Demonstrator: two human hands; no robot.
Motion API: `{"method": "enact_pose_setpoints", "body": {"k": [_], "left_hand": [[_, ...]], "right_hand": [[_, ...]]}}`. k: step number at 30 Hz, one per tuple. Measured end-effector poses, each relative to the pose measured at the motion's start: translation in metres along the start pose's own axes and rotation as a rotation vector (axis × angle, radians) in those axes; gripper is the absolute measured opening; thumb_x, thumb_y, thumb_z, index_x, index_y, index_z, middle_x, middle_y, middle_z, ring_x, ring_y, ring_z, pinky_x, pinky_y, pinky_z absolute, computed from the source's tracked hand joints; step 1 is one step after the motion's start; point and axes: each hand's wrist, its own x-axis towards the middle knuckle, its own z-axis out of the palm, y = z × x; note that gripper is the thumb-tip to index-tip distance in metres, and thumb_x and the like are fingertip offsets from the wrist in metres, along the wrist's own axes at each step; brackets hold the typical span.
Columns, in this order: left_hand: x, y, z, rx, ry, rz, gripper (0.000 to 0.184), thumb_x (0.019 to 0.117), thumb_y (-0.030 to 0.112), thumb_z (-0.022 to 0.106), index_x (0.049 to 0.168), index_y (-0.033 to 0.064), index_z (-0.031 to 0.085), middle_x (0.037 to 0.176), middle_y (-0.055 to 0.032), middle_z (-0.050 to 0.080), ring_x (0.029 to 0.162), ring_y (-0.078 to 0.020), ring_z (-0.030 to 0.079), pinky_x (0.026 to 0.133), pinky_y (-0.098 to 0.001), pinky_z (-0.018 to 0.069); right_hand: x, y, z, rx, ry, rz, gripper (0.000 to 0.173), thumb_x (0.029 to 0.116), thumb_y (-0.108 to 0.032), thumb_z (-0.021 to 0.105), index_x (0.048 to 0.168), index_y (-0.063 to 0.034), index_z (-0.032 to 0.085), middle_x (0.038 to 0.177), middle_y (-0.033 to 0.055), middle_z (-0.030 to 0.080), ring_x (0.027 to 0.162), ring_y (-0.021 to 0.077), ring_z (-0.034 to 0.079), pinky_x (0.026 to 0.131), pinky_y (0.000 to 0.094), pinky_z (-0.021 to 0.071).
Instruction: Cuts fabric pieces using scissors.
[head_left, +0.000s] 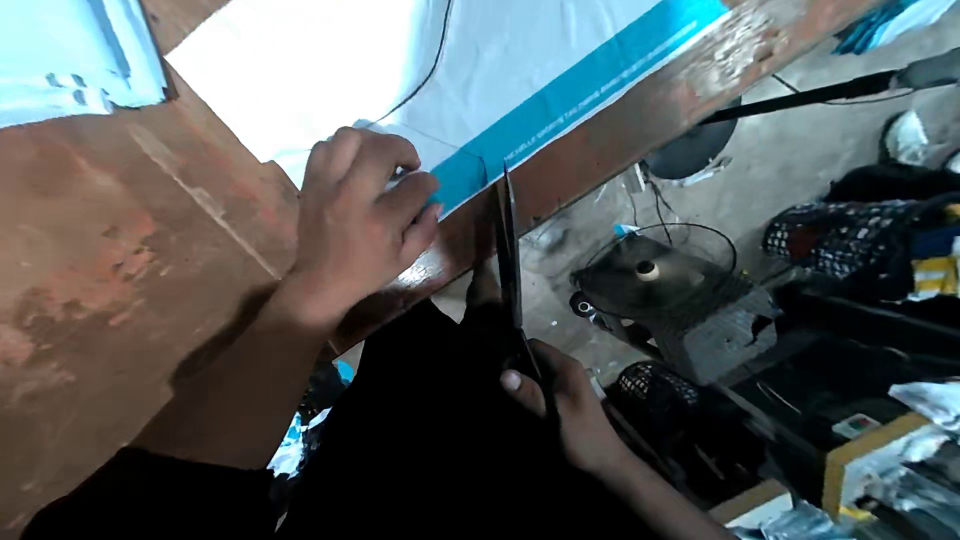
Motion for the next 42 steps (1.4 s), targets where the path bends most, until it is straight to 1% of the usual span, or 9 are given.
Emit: {"method": "enact_pose_setpoints", "body": {"k": [5, 12, 18, 27, 29, 34, 36, 39, 42], "left_hand": [[-0.002, -0.001, 0.002, -0.022, 0.0, 0.008, 0.027, 0.1017, 0.03, 0.06, 0.109, 0.0092, 0.074, 0.116, -0.0202, 0.068, 0.111, -0.0412, 0.06, 0.09, -0.0546, 0.0437], [-0.001, -0.001, 0.004, -0.037, 0.03, 0.002, 0.024, 0.1009, 0.029, 0.061, 0.107, 0.0099, 0.074, 0.114, -0.0198, 0.068, 0.107, -0.0396, 0.061, 0.087, -0.0525, 0.0443], [0.0, -0.003, 0.004, -0.027, 0.03, 0.01, 0.025, 0.1011, 0.03, 0.061, 0.107, 0.0103, 0.074, 0.113, -0.0182, 0.068, 0.107, -0.0383, 0.061, 0.087, -0.0522, 0.0451], [0.001, -0.003, 0.005, -0.022, 0.047, 0.014, 0.024, 0.1008, 0.03, 0.061, 0.105, 0.011, 0.075, 0.112, -0.0177, 0.068, 0.106, -0.0373, 0.061, 0.086, -0.05, 0.0443], [0.001, -0.003, 0.005, -0.021, 0.047, 0.015, 0.024, 0.1009, 0.03, 0.061, 0.105, 0.011, 0.075, 0.112, -0.018, 0.068, 0.106, -0.0377, 0.061, 0.086, -0.05, 0.0443], [0.001, -0.003, 0.005, -0.007, 0.048, 0.021, 0.023, 0.101, 0.029, 0.061, 0.105, 0.0107, 0.075, 0.112, -0.0173, 0.068, 0.105, -0.0372, 0.06, 0.086, -0.0494, 0.044], [0.001, -0.003, 0.005, -0.005, 0.049, 0.018, 0.023, 0.1008, 0.029, 0.062, 0.105, 0.0109, 0.075, 0.112, -0.0173, 0.068, 0.105, -0.0373, 0.06, 0.085, -0.0493, 0.0439], [0.001, -0.002, 0.005, -0.01, 0.041, 0.015, 0.023, 0.1011, 0.029, 0.061, 0.106, 0.0109, 0.075, 0.112, -0.0176, 0.068, 0.105, -0.0374, 0.06, 0.086, -0.0501, 0.0438], [0.001, -0.003, 0.005, -0.01, 0.054, 0.021, 0.023, 0.1011, 0.029, 0.061, 0.105, 0.0107, 0.075, 0.111, -0.0177, 0.068, 0.105, -0.0377, 0.06, 0.086, -0.0498, 0.0442]], "right_hand": [[0.006, 0.002, 0.019, 0.05, 0.039, -0.016, 0.038, 0.0951, -0.049, 0.068, 0.094, -0.0119, 0.064, 0.069, -0.0108, 0.057, 0.057, -0.0032, 0.052, 0.052, 0.0157, 0.0458], [0.011, -0.004, 0.025, 0.027, 0.088, 0.015, 0.038, 0.0944, -0.05, 0.069, 0.093, -0.0119, 0.064, 0.069, -0.0082, 0.06, 0.056, 0.0008, 0.057, 0.051, 0.0193, 0.0506], [0.01, -0.006, 0.028, 0.032, 0.11, 0.005, 0.037, 0.0947, -0.049, 0.069, 0.093, -0.0119, 0.064, 0.067, -0.0088, 0.058, 0.054, 0.0002, 0.055, 0.049, 0.0188, 0.049], [0.014, -0.008, 0.03, 0.054, 0.123, -0.024, 0.033, 0.0959, -0.043, 0.069, 0.093, -0.0105, 0.063, 0.069, -0.0071, 0.06, 0.056, 0.0013, 0.057, 0.051, 0.0183, 0.0508], [0.014, -0.008, 0.029, 0.04, 0.128, -0.025, 0.034, 0.0955, -0.044, 0.069, 0.092, -0.0108, 0.063, 0.069, -0.0074, 0.06, 0.057, 0.0008, 0.058, 0.051, 0.0178, 0.051], [0.016, -0.007, 0.028, -0.027, 0.143, -0.033, 0.031, 0.0977, -0.041, 0.067, 0.088, -0.012, 0.062, 0.065, -0.0078, 0.057, 0.053, 0.0007, 0.055, 0.048, 0.0183, 0.0502], [0.015, -0.008, 0.026, -0.005, 0.117, -0.02, 0.034, 0.0966, -0.044, 0.069, 0.089, -0.0114, 0.062, 0.066, -0.007, 0.058, 0.053, 0.0016, 0.056, 0.049, 0.0191, 0.0508], [0.011, -0.011, 0.014, -0.016, 0.07, 0.017, 0.042, 0.0918, -0.054, 0.07, 0.094, -0.0129, 0.064, 0.071, -0.0084, 0.061, 0.059, 0.0008, 0.058, 0.053, 0.0186, 0.052], [0.014, -0.011, -0.008, -0.076, 0.008, -0.001, 0.044, 0.0918, -0.058, 0.068, 0.093, -0.0143, 0.065, 0.07, -0.0096, 0.061, 0.058, 0.0003, 0.058, 0.052, 0.0187, 0.0512]]}}
